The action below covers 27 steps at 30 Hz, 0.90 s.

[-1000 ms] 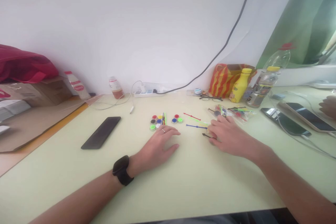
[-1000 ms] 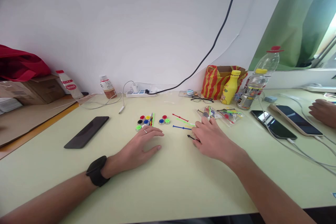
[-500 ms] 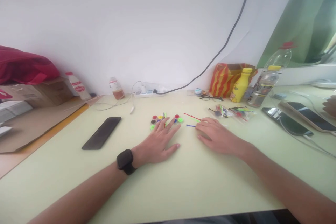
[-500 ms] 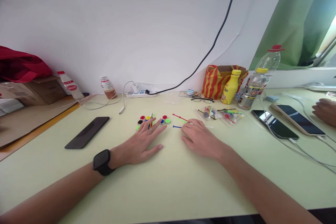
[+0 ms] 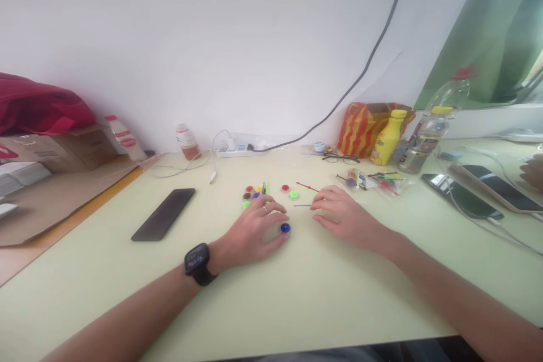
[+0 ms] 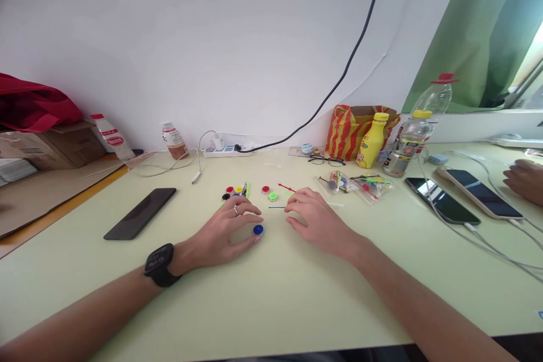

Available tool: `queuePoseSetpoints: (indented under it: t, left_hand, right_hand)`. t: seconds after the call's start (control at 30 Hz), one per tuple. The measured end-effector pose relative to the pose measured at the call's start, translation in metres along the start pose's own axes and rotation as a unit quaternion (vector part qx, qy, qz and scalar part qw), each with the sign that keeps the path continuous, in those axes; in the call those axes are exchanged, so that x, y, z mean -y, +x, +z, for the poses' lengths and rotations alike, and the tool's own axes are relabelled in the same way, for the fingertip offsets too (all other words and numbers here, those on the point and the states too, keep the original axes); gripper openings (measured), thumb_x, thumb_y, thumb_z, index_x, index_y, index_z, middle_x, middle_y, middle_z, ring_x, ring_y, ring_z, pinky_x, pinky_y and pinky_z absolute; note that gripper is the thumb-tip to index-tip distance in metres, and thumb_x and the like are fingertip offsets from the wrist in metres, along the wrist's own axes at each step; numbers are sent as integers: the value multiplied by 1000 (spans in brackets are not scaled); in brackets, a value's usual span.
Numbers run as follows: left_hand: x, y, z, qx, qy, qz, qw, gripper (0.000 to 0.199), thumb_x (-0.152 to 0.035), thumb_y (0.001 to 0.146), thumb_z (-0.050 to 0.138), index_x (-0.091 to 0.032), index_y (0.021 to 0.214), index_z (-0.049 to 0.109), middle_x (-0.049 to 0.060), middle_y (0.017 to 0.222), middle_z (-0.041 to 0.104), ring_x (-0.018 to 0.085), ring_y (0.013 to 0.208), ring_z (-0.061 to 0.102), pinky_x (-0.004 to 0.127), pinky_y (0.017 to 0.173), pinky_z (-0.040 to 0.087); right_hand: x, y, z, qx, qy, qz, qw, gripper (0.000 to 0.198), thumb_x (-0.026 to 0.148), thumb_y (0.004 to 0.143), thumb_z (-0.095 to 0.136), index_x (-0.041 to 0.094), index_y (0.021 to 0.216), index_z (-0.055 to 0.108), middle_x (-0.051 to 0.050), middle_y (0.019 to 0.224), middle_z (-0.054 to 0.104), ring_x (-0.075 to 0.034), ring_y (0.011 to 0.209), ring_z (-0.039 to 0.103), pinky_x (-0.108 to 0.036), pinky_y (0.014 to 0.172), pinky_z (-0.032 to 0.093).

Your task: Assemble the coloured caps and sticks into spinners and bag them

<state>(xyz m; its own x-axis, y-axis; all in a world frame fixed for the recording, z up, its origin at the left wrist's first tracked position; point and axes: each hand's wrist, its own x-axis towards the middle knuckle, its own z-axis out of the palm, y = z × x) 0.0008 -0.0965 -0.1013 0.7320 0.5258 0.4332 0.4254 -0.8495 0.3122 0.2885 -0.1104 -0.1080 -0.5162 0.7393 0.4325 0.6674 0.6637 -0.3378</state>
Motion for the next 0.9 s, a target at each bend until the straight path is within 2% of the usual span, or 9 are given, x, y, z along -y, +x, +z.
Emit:
queuePoseSetpoints:
  t: [0.1, 0.23, 0.37, 0.43, 0.57, 0.7, 0.8, 0.9]
  left_hand:
    - [-1, -1, 0, 12, -37, -8, 999, 17, -27, 96, 66, -27, 111, 74, 9, 119, 73, 30, 119, 57, 48, 104, 50]
    - [-8, -4, 0, 5, -101, -60, 993, 18, -31, 95, 69, -26, 112, 70, 9, 116, 72, 26, 111, 63, 43, 100, 53]
    - [-13, -6, 4, -5, -213, -119, 970, 11, -32, 96, 69, -22, 101, 67, 5, 100, 73, 19, 91, 68, 35, 88, 57]
    - [-14, -6, 8, -9, -270, -145, 952, 16, -33, 95, 70, -21, 105, 66, 6, 98, 72, 18, 87, 68, 33, 84, 59]
    - [-14, -3, 12, -15, -321, -184, 929, 28, -37, 91, 76, -18, 112, 69, 7, 100, 75, 18, 86, 70, 34, 85, 61]
    - [-17, 1, 8, -7, -363, -200, 910, 35, -39, 87, 81, -18, 114, 72, 9, 105, 77, 21, 91, 74, 38, 89, 62]
    - [-21, 2, 5, 1, -388, -191, 902, 34, -38, 90, 79, -18, 117, 73, 10, 111, 78, 23, 96, 75, 39, 93, 61]
    - [-23, 2, 5, 12, -387, -182, 904, 31, -36, 93, 76, -18, 117, 74, 11, 112, 78, 25, 101, 75, 39, 95, 60]
  right_hand:
    - [2, 0, 1, -31, 16, -6, 999, 14, 20, 97, 60, 23, 104, 72, -10, 111, 74, -28, 111, 63, -49, 97, 52]
    - [11, 1, -2, -81, 60, 11, 995, 14, 18, 99, 57, 23, 91, 68, -6, 99, 74, -24, 94, 67, -41, 86, 53]
    - [25, 3, -6, -120, 132, 46, 983, 11, 25, 99, 60, 24, 89, 65, -5, 92, 72, -22, 86, 68, -37, 80, 55]
    - [31, 3, -8, -126, 170, 68, 975, 9, 31, 99, 62, 24, 94, 65, -5, 92, 72, -22, 86, 69, -37, 80, 57]
    - [42, 2, -5, -77, 280, 92, 953, 15, 37, 103, 57, 24, 107, 62, -5, 96, 70, -20, 84, 69, -36, 79, 59]
    - [52, 0, 2, -8, 338, 89, 937, 13, 35, 105, 53, 23, 108, 57, -2, 90, 63, -15, 72, 59, -31, 71, 54]
    - [57, -2, 8, 29, 356, 78, 931, 10, 30, 106, 48, 23, 107, 55, -2, 88, 61, -17, 81, 61, -32, 76, 53]
    - [59, -5, 14, 46, 373, 68, 924, 5, 24, 105, 48, 24, 109, 51, -3, 97, 60, -18, 86, 65, -34, 83, 53]
